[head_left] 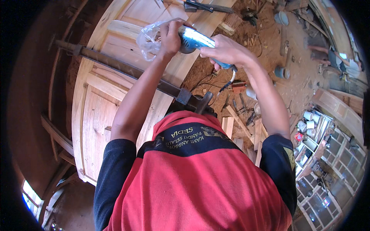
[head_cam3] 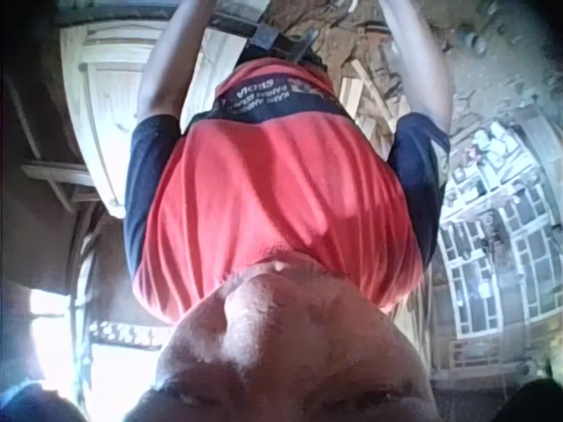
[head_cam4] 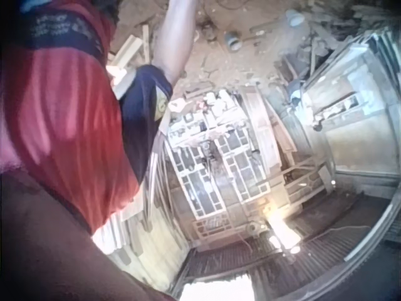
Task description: The person constructs a wooden door by hammering pieces together, using a bar clamp to align the frame, and using a power drill on the surface.
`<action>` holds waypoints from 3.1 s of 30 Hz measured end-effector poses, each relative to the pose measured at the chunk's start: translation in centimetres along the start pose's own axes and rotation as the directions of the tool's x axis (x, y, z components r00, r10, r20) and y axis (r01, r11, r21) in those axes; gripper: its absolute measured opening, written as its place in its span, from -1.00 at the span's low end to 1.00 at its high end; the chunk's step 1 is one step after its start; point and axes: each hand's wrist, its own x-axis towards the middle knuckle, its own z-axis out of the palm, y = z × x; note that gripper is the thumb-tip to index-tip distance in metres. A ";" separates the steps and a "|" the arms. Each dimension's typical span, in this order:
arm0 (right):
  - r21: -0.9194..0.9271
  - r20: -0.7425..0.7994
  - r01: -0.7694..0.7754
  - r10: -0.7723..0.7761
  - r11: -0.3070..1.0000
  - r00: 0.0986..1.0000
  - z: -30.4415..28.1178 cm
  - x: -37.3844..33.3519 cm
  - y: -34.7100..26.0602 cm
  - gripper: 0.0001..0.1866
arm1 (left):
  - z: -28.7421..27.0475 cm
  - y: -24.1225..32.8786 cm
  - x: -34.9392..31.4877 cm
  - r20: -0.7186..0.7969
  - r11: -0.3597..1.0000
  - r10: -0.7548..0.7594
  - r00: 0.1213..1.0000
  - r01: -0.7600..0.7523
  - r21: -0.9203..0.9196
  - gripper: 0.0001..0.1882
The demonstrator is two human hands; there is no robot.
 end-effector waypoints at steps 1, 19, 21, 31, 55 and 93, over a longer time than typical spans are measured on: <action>0.011 -0.015 -0.011 0.011 1.000 1.000 -0.3 -0.6 -0.3 -0.65 | 0.2 0.5 0.2 0.006 0.997 0.058 0.998 -0.058 0.050 -0.54; -0.127 0.124 0.463 -0.450 0.877 0.885 5.6 -1.6 -24.7 -0.69 | -19.6 20.0 1.1 -0.420 0.912 0.405 0.812 -0.330 0.243 -0.65; -0.165 0.275 0.541 -0.488 0.825 0.828 9.5 4.0 -27.3 -0.68 | -26.8 18.2 -1.3 -0.502 0.942 0.335 0.797 -0.266 0.206 -0.68; -0.224 0.491 0.488 -0.335 0.844 0.804 25.3 19.6 -34.6 -0.59 | -44.1 10.6 -8.2 -0.709 0.981 0.177 0.683 -0.184 0.068 -0.58; -0.309 0.517 0.402 -0.203 0.862 0.832 27.7 23.1 -37.4 -0.58 | -48.3 8.0 -7.5 -0.719 0.982 0.185 0.670 -0.106 0.154 -0.52; -0.299 0.596 0.354 -0.116 0.886 0.795 29.9 29.0 -33.7 -0.58 | -49.1 1.7 -8.8 -0.718 0.998 0.027 0.695 -0.065 -0.025 -0.51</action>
